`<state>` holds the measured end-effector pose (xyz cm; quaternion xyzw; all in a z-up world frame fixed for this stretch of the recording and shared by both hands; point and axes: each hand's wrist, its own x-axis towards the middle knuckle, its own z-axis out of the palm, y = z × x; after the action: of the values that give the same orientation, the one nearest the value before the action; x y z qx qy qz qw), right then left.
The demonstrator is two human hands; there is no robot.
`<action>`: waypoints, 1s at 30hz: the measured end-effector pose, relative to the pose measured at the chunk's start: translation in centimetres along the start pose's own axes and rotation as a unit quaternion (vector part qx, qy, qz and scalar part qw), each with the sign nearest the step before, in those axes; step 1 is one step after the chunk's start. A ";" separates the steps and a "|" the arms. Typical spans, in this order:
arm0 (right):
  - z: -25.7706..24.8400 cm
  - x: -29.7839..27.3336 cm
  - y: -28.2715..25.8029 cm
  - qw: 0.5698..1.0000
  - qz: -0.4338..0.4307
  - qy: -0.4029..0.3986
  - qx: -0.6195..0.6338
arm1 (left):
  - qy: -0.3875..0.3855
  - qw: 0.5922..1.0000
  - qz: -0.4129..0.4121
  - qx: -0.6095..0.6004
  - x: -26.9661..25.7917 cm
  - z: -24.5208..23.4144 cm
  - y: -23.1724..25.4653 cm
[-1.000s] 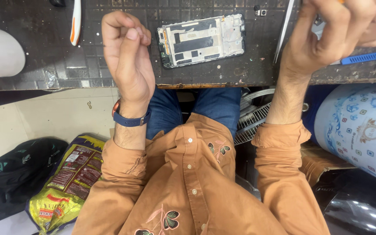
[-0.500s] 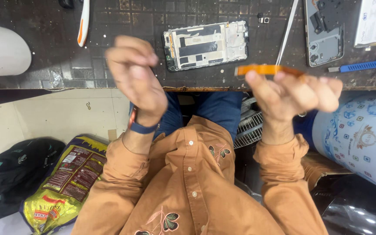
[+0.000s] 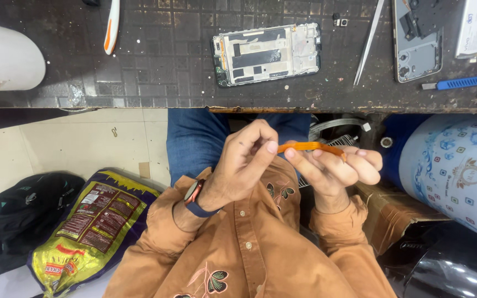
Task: The person uses tweezers to remove a small component from a disassembled smartphone chassis, then picks up and installs a flexible ribbon cable into the device. The person continues to adjust internal parts with tweezers and fingers.
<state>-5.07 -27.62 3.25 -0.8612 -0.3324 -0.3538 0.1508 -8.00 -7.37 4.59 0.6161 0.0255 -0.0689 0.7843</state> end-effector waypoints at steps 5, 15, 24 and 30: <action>-0.3 -0.3 -0.1 0.999 0.010 -0.028 -0.019 | -0.018 0.993 0.078 0.085 0.0 -0.3 0.3; 1.6 0.7 -0.5 0.992 0.101 0.010 0.076 | 0.035 0.993 0.076 0.084 0.3 0.0 0.1; 3.1 0.8 -0.8 0.827 0.357 0.088 0.425 | 0.070 0.984 0.090 0.135 0.3 -0.3 0.7; 1.7 1.9 -0.2 0.873 0.236 -0.043 0.424 | 0.116 0.961 0.105 0.227 0.4 0.1 0.9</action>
<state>-3.29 -25.78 3.43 -0.7815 -0.2439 -0.0957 0.5662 -7.49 -7.25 5.38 0.7807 0.0349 0.0818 0.6186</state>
